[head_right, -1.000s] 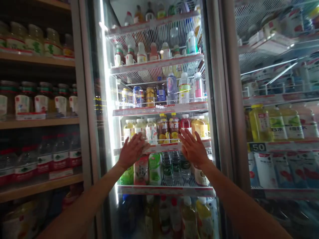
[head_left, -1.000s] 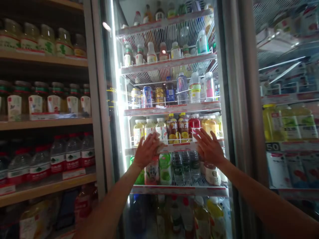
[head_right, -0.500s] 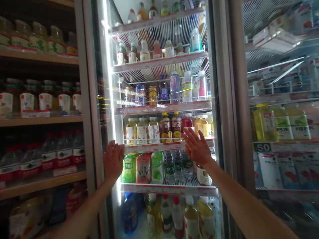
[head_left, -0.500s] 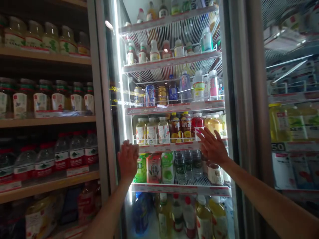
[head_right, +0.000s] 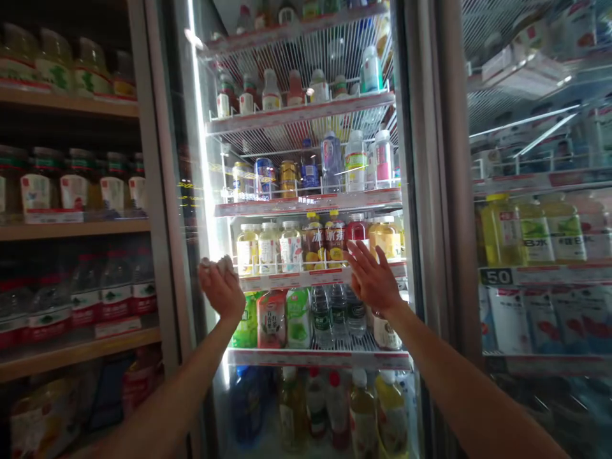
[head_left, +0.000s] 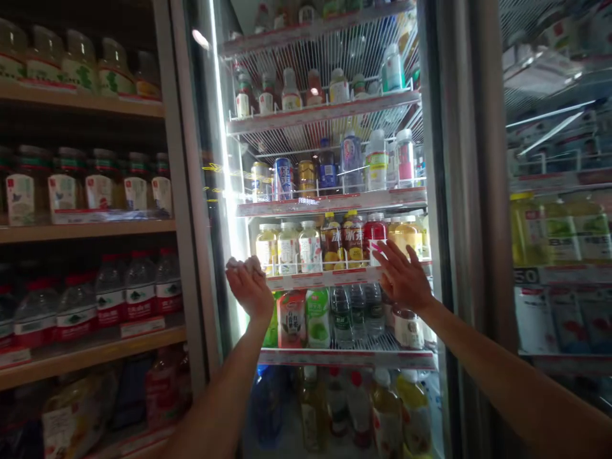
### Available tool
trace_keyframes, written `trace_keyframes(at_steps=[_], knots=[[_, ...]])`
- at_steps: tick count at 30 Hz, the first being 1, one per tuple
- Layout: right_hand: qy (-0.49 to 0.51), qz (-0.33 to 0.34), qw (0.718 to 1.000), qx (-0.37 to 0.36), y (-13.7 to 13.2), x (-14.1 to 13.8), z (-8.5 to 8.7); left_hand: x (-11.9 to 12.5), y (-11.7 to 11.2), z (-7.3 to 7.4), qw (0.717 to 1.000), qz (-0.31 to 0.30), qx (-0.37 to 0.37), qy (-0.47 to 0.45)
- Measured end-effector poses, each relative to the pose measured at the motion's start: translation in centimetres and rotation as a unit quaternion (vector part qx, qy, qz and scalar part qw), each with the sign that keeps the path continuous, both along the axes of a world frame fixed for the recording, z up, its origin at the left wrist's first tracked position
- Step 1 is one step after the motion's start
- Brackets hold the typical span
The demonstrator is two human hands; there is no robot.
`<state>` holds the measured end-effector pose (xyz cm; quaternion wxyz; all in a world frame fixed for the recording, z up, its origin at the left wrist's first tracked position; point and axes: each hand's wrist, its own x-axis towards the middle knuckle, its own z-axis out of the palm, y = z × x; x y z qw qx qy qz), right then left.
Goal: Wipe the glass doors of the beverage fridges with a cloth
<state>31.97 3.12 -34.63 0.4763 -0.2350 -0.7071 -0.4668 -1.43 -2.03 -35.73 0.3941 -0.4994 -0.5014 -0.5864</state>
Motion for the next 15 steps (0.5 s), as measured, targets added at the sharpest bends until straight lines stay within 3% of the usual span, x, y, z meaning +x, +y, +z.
trace_keyframes(at_steps=[1, 3, 4, 6, 7, 8, 9, 10, 12, 13, 15], knots=[[0.000, 0.000, 1.000, 0.002, 0.0, 0.0, 0.0, 1.1, 0.1, 0.0, 1.000, 0.011, 0.017, 0.014], [0.002, -0.002, 1.000, 0.005, -0.1, -0.1, 0.0, 4.6, 0.4, -0.4, 0.987, 0.014, 0.023, 0.156], [0.003, -0.003, 1.000, 0.003, -0.1, -0.1, 0.0, 6.6, 0.6, -0.7, 0.960, 0.000, 0.003, 0.280], [0.003, -0.004, 1.000, 0.000, -0.1, -0.1, 0.1, 9.6, 0.9, -0.6, 0.864, -0.037, -0.038, 0.500], [0.004, -0.004, 1.000, -0.001, -0.1, -0.1, 0.1, 10.2, 1.1, -0.1, 0.831, -0.047, -0.050, 0.552], [0.004, -0.005, 1.000, 0.001, -0.1, -0.1, 0.1, 10.1, 1.1, 0.6, 0.826, -0.049, -0.055, 0.560], [0.002, -0.005, 1.000, 0.001, 0.0, 0.0, 0.0, 9.4, 1.2, 1.5, 0.848, -0.043, -0.052, 0.526], [-0.001, -0.005, 1.000, 0.001, 0.0, 0.0, 0.0, 8.3, 1.3, 2.6, 0.888, -0.035, -0.039, 0.457], [-0.004, -0.002, 1.000, -0.005, 0.1, 0.3, 0.0, 6.1, 1.6, 4.5, 0.967, -0.022, 0.016, 0.254], [-0.005, 0.002, 1.000, -0.010, 0.1, 0.3, 0.0, 5.6, 1.7, 5.2, 0.987, -0.023, 0.050, 0.150], [-0.001, 0.015, 1.000, -0.026, -0.1, 0.3, 0.0, 6.4, 2.0, 5.7, 0.995, -0.048, 0.084, 0.019]])
